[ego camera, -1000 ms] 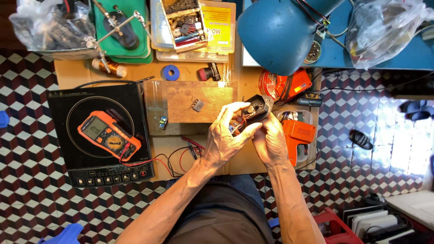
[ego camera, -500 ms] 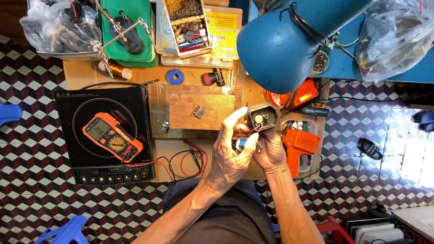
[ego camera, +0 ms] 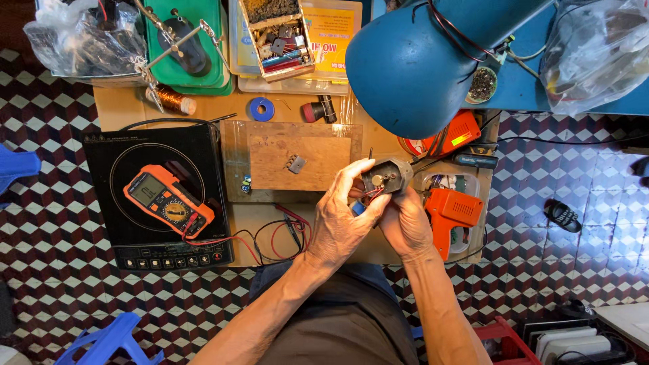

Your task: The person uses a heat gun to apply heat to a small electronic component, then manipulates wires and a circuit board with pliers and a screwdriver. They adjust connections and inspect the assembly throughout the process.

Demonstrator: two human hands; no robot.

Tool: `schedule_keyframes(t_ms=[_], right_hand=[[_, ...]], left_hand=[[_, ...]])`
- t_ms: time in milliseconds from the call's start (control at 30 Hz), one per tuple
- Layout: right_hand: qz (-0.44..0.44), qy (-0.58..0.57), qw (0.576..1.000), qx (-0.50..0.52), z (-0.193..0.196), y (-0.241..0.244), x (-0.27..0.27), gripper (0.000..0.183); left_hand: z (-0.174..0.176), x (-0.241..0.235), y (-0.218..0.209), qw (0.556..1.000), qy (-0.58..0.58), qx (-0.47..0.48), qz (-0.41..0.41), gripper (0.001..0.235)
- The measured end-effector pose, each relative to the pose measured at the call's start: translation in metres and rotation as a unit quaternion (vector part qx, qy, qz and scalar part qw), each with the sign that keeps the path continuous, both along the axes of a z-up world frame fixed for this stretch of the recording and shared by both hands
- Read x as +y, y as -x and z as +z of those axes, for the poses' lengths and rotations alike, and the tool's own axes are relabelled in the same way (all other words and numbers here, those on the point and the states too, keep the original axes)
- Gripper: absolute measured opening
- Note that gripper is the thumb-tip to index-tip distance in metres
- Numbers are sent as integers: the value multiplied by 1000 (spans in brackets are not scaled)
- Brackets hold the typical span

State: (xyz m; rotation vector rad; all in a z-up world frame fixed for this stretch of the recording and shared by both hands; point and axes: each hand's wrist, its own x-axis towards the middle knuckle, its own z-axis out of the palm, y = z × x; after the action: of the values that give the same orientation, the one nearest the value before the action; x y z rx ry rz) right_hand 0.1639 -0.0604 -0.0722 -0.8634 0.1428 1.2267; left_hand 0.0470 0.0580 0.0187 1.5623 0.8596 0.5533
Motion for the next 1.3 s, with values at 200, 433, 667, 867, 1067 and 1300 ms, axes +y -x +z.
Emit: schedule_keyframes(t_ms=[200,433,667,867,1067,1300], right_hand=[[7,13,1000,10,11,-4,1,32],[21,27,999,23,21,-9,3,29],[39,49,998,-25,30,-11,2,21],[32,63,997,-3,28,-13,4,12],[38,89,994,-52,31,-10,5,19],[39,58,992,-106,38,-5,5,19]], left_hand=[[-5,-2,0,999,30,-7,-11,53],[-8,-3,-3,999,27,-2,-20,53],[-9,-3,0,996,87,-17,-34,55],[-13,-4,4,995,87,-24,-31,42],[-19,-4,4,998,48,-28,-36,45],[-19,-4,3,972,233,-16,-15,38]])
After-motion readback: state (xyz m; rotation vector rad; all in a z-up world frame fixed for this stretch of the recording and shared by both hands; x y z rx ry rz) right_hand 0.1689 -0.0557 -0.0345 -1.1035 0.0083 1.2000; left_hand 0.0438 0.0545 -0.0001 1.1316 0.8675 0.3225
